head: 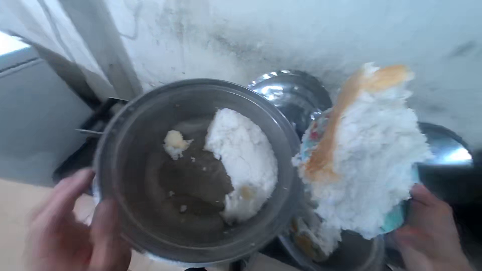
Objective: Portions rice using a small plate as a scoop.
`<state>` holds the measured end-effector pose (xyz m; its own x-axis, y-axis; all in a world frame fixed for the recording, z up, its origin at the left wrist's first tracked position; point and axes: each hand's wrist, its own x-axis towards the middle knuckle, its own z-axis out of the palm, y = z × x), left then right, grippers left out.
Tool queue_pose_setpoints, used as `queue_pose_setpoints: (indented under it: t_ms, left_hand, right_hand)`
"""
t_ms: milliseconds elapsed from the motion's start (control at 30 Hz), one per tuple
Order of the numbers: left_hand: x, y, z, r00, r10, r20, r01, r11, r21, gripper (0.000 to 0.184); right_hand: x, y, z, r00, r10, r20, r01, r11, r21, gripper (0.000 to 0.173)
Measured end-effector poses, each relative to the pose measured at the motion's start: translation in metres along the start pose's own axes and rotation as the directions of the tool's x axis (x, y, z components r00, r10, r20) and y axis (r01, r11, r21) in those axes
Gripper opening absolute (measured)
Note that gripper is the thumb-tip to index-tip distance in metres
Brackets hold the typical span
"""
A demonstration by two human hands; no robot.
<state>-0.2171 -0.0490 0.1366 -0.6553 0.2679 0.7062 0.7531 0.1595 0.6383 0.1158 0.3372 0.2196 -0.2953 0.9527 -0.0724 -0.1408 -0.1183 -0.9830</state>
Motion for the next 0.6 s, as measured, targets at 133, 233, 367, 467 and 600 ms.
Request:
queue_pose_setpoints:
  t_ms: [133, 233, 367, 467, 600]
  left_hand:
    - [-0.04, 0.097, 0.028, 0.848, 0.088, 0.523, 0.227, 0.831, -0.508, 0.023]
    - [-0.08, 0.137, 0.078, 0.374, 0.099, 0.922, 0.465, 0.841, -0.279, 0.027]
    - [-0.153, 0.146, 0.136, -0.069, -0.134, 0.989, 0.442, 0.884, 0.151, 0.036]
    - [-0.215, 0.141, 0.184, -0.29, -0.307, 0.906, 0.732, 0.539, 0.417, 0.053]
    - [-0.254, 0.172, 0.246, -0.242, -0.5, 0.832, 0.949, 0.056, 0.31, 0.048]
  right_hand:
    - [-0.016, -0.035, -0.091, 0.926, -0.099, -0.363, 0.041, 0.986, -0.164, 0.022]
    - [-0.015, -0.044, -0.149, 0.855, -0.256, -0.451, 0.035, 0.896, -0.442, 0.029]
    - [-0.008, -0.016, -0.185, 0.858, -0.455, -0.236, 0.009, 0.474, -0.88, 0.043]
    - [-0.001, 0.066, -0.18, 0.905, -0.421, 0.066, 0.131, 0.129, -0.983, 0.034]
    - [0.003, 0.114, -0.177, 0.885, -0.336, 0.323, 0.344, 0.002, -0.939, 0.021]
